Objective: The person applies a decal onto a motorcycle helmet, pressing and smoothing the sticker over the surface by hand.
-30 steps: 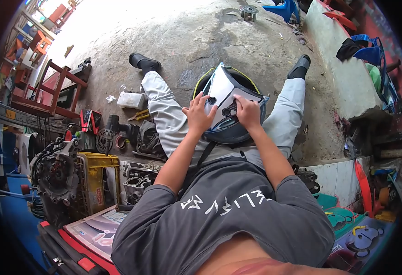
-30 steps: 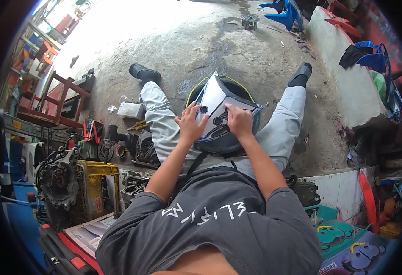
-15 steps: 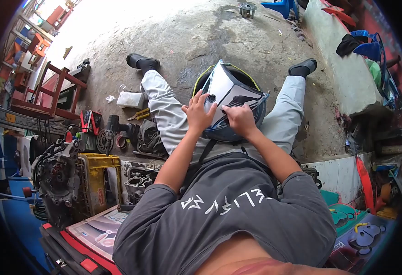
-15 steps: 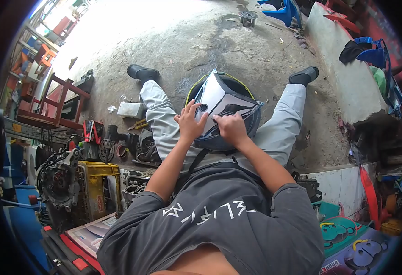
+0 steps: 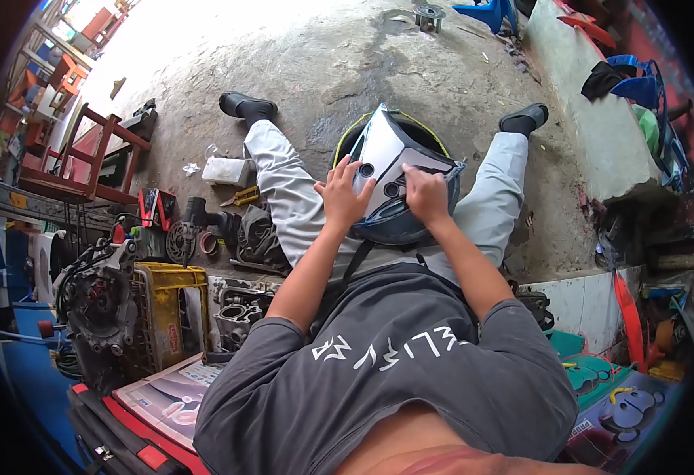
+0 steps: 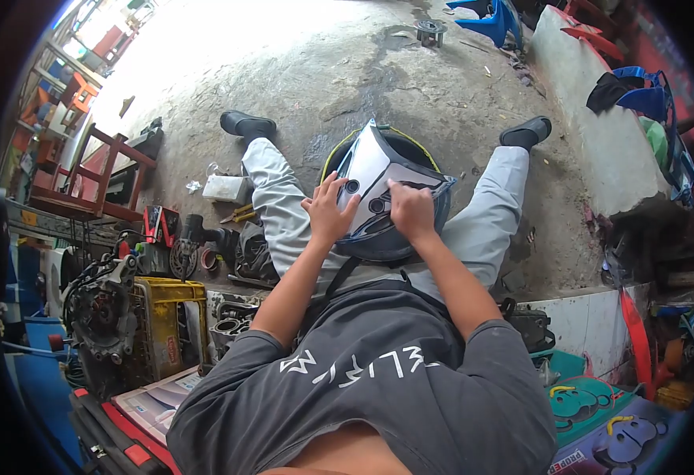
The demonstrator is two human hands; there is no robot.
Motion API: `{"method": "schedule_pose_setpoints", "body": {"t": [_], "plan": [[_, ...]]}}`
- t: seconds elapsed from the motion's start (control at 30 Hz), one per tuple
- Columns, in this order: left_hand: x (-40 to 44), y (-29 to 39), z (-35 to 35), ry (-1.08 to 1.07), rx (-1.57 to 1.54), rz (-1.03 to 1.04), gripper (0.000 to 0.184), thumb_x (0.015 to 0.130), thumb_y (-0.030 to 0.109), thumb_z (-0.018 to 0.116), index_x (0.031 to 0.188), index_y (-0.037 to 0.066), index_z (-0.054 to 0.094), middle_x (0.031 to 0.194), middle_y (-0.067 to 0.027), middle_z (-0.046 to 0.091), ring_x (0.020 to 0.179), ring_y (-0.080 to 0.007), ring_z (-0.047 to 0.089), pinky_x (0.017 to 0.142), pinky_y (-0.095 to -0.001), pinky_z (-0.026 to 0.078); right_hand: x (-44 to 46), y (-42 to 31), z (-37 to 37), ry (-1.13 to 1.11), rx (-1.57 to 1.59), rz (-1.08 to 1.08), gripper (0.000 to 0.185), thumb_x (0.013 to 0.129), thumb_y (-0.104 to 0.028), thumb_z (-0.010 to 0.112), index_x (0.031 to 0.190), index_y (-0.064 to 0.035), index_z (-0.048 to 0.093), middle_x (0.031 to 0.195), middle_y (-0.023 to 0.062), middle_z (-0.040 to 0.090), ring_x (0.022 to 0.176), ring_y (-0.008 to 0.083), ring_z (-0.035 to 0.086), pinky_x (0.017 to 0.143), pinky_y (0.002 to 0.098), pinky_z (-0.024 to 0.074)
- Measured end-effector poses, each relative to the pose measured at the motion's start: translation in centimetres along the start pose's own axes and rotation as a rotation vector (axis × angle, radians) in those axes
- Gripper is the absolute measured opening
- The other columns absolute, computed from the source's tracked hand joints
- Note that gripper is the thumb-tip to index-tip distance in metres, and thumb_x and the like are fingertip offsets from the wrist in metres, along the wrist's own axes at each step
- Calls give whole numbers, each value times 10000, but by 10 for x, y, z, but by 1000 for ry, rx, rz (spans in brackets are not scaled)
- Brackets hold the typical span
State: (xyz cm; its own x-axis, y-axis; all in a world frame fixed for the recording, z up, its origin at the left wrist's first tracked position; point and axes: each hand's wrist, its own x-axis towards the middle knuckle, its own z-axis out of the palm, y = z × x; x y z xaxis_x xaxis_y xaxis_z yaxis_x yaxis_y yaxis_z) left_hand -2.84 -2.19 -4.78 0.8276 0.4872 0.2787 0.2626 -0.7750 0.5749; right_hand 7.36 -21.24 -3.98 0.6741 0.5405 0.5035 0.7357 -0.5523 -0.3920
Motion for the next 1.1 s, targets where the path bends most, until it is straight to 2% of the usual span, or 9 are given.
{"method": "schedule_pose_setpoints", "body": {"t": [0.03, 0.13, 0.3, 0.43, 0.57, 0.7, 0.93, 1.07, 1.1], "plan": [[-1, -1, 0, -11, -8, 0, 532, 896, 488, 745, 1328, 184, 686, 1551, -103, 574, 1383, -318, 556, 1087, -674, 301, -5, -4, -2, -112, -21, -74, 215, 956, -116, 663, 1145, -98, 762, 814, 82, 741, 719, 306, 701, 685, 472, 440], [-1, -2, 0, 6, 3, 22, 528, 894, 487, 746, 1322, 183, 692, 1545, -101, 580, 1378, -310, 559, 1079, -634, 311, -18, -21, -9, -236, 24, -210, 213, 961, -119, 662, 1153, -97, 752, 846, 94, 759, 752, 303, 718, 700, 471, 447], [-2, -2, -1, 7, -6, 18, 530, 895, 493, 743, 1319, 179, 697, 1542, -96, 585, 1367, -302, 566, 1075, -605, 309, -5, -4, 3, 3, 63, 59, 213, 964, -120, 660, 1154, -116, 754, 902, 102, 779, 784, 270, 727, 741, 434, 444], [-2, -3, 1, 19, 6, 30, 538, 895, 505, 739, 1320, 178, 697, 1542, -95, 586, 1365, -298, 568, 1078, -608, 300, -13, -15, -1, -218, 24, -212, 219, 987, -144, 608, 1154, -117, 747, 808, 95, 744, 741, 292, 722, 722, 487, 449], [-2, -3, 3, 6, 0, 21, 539, 894, 507, 736, 1323, 183, 697, 1541, -94, 588, 1366, -298, 567, 1077, -613, 294, 6, 13, 1, 15, -26, 65, 254, 955, -135, 632, 1181, -121, 747, 754, 73, 707, 717, 281, 709, 713, 475, 442], [-2, -6, 3, 11, 6, 28, 535, 893, 506, 736, 1321, 187, 697, 1540, -91, 589, 1363, -293, 570, 1076, -604, 289, -10, -8, 1, -147, 47, -229, 215, 960, -107, 637, 1140, -105, 755, 724, 72, 679, 694, 293, 685, 676, 469, 431], [-1, -3, 2, 19, 9, 26, 531, 892, 501, 737, 1318, 187, 700, 1536, -87, 592, 1348, -281, 578, 1068, -581, 296, -1, -3, 10, -43, 31, -2, 218, 957, -114, 642, 1140, -101, 761, 874, 104, 772, 757, 281, 725, 674, 453, 431], [-1, -4, 3, 19, 14, 30, 505, 899, 476, 739, 1315, 191, 701, 1532, -80, 595, 1344, -277, 581, 1050, -557, 307, -7, -15, -3, -221, 86, -213, 219, 958, -118, 644, 1140, -116, 767, 876, 110, 770, 759, 297, 722, 679, 465, 432], [-1, -4, 2, 20, 0, 24, 497, 901, 470, 740, 1314, 195, 699, 1531, -78, 596, 1345, -277, 582, 1053, -565, 305, -3, -10, -4, -183, 45, -114, 216, 960, -125, 644, 1138, -125, 767, 876, 107, 770, 758, 301, 719, 687, 465, 431]]}}
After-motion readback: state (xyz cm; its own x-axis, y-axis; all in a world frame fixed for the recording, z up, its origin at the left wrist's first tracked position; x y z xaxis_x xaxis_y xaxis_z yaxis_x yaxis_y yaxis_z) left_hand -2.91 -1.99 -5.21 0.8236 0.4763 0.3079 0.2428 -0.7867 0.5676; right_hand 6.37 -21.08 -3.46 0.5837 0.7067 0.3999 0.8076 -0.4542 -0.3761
